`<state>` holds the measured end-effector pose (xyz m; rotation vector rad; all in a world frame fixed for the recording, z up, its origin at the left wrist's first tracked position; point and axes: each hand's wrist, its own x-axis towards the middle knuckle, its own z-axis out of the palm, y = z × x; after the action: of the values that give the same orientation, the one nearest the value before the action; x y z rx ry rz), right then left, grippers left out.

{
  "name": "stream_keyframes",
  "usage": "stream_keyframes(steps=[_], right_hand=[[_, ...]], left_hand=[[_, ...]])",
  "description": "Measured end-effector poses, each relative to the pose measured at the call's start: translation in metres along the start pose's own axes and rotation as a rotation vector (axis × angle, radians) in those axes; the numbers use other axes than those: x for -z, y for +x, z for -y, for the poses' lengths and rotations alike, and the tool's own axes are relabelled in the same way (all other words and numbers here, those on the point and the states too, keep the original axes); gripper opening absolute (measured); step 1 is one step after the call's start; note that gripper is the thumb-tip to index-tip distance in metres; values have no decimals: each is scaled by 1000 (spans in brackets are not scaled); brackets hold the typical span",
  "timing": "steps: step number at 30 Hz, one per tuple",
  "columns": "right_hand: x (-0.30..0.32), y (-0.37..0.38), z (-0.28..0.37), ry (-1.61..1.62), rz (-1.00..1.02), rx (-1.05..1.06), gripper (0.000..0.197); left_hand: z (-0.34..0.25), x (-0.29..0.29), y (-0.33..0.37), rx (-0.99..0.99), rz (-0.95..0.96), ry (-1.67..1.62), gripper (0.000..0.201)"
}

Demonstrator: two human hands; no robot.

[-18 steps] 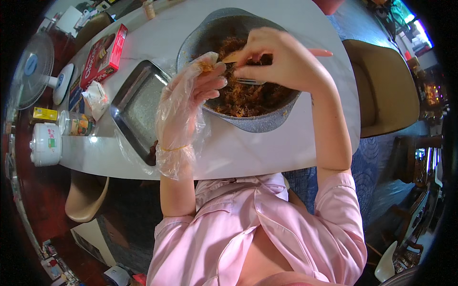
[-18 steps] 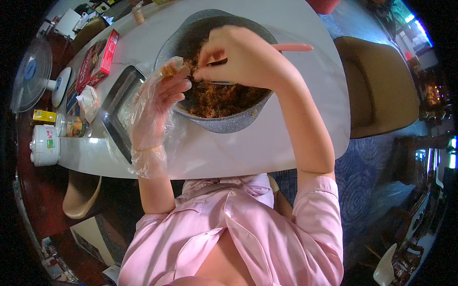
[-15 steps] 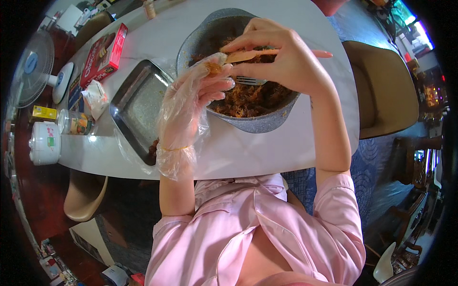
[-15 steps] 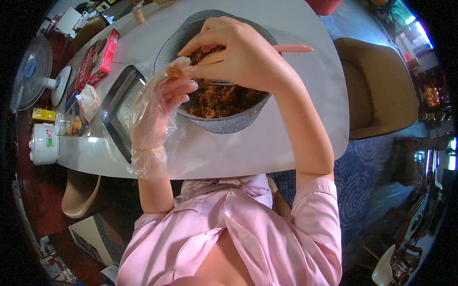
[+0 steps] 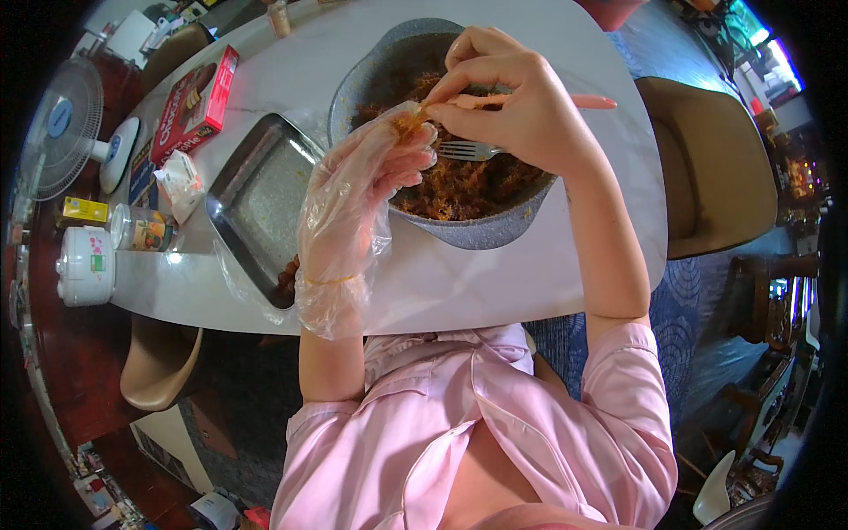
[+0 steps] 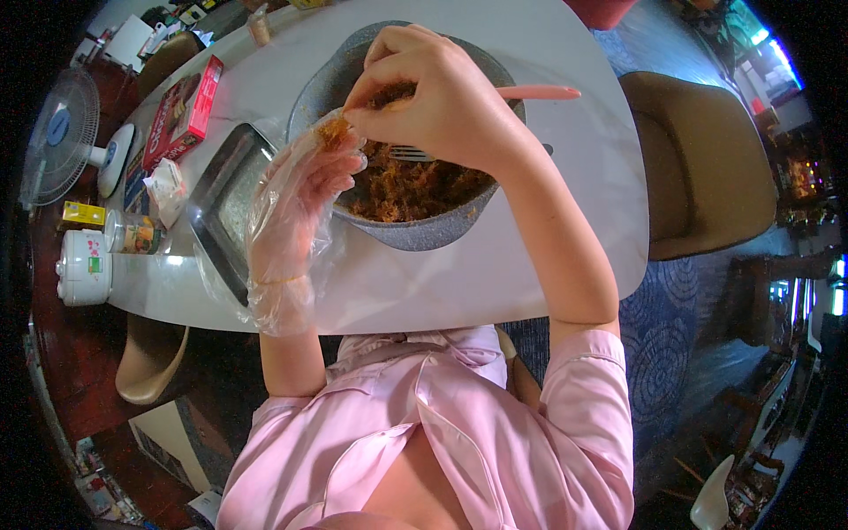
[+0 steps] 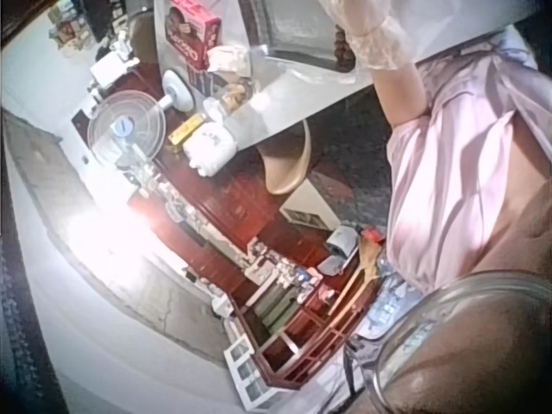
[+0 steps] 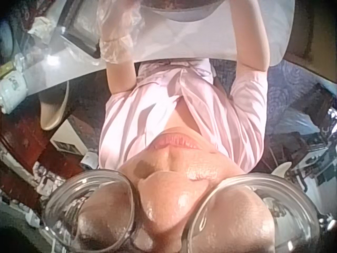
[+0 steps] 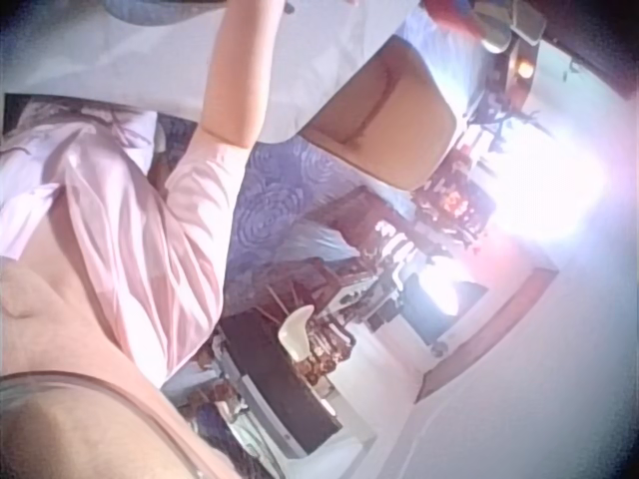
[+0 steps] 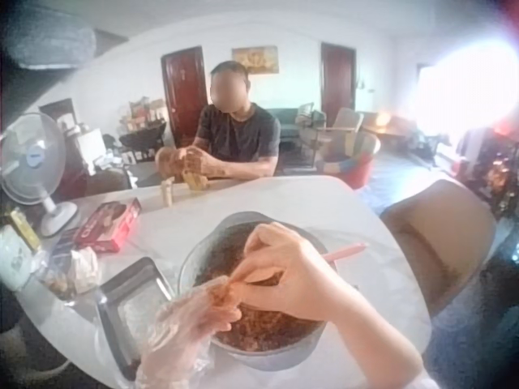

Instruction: The person prepares food by taking a portion of a mixture from a bowl using a fork, placing it into a gloved hand, and then rolling the mixture between both palms to form a cylindrical shape. Each shaped piece is then placed onto a metal tray alongside others.

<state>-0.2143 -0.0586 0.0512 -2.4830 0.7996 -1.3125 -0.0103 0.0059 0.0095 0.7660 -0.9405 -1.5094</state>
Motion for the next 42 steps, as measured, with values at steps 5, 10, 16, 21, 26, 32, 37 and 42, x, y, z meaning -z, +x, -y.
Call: stream_keyframes(steps=[5,10,16,21,26,32,37,42], right_hand=[[3,-1,-12,153,-55,-169,17],[8,-1,-13,215,101,-353,18],[-23,-23,-22,-205,693,-328,18],[-25,-19,-22,-378,753,-368,16],[-16,-28,-19,-377,706,-241,21],[8,-8,-5,-174,317,-251,24],[-5,0,4,48,1,-167,17],[-17,-1,14,-208,54,45,25]], left_hand=[[8,15,4,0,61,-129,50],[6,21,4,26,-54,-134,49],[1,18,4,63,-147,-197,42],[2,20,1,43,-227,-179,34],[3,23,6,58,-195,-288,37],[6,18,7,78,-127,-334,44],[21,24,10,15,-5,-298,45],[26,16,9,11,-74,-142,47]])
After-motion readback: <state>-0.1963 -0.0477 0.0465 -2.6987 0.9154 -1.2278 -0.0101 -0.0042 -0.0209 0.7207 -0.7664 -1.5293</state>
